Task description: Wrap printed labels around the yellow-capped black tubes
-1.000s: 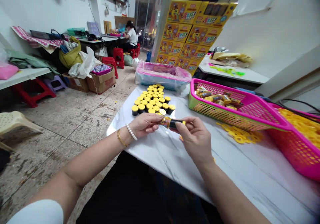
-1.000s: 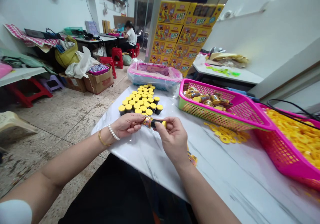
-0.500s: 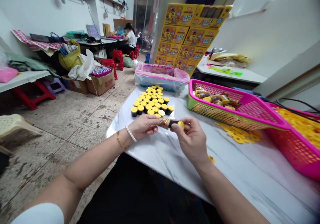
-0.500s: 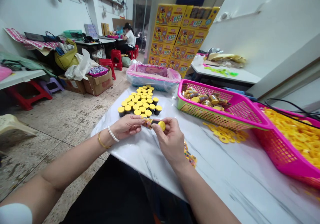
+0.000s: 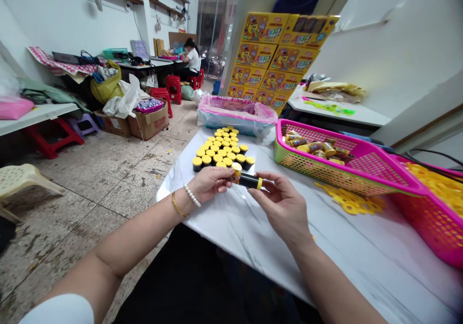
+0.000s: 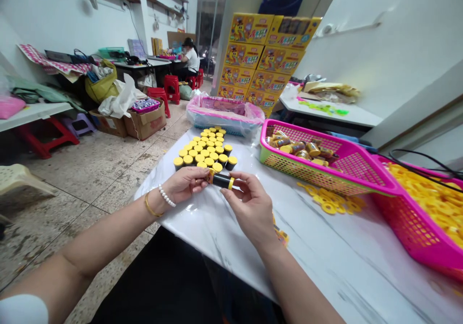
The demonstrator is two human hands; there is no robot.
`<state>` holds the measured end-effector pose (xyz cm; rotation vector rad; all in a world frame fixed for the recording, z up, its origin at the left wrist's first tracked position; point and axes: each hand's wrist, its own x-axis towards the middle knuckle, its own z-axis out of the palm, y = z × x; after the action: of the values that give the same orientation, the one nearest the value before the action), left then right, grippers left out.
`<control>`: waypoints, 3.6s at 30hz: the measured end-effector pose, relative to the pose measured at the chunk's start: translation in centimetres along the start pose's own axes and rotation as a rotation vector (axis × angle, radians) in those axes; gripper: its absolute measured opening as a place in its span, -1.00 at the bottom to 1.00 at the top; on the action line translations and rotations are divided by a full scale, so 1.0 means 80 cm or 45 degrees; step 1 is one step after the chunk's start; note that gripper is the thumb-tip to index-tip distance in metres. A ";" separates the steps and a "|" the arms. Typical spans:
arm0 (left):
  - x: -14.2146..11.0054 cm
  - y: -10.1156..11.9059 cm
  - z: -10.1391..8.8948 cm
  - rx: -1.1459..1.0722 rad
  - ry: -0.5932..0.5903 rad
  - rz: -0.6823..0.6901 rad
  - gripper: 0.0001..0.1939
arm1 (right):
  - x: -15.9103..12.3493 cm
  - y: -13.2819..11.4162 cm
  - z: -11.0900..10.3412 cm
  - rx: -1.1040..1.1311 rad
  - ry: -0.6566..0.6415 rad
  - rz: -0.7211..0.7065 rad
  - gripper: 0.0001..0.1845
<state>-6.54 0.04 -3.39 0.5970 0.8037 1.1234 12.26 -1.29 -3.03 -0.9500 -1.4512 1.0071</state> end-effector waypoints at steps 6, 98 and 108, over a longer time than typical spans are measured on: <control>-0.003 0.009 0.003 -0.147 0.024 -0.124 -0.83 | 0.015 0.000 -0.014 0.340 0.051 0.353 -0.57; -0.004 -0.015 -0.007 0.753 -0.251 0.134 -0.36 | 0.004 0.017 -0.010 -0.122 -0.395 0.196 -0.53; -0.006 -0.014 -0.006 0.583 -0.269 0.298 -0.67 | -0.003 0.009 -0.007 -0.202 -0.123 0.092 -0.63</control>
<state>-6.46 -0.74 -4.41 1.1982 0.8250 1.0677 12.83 -1.22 -3.76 -1.0867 -1.6056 1.0135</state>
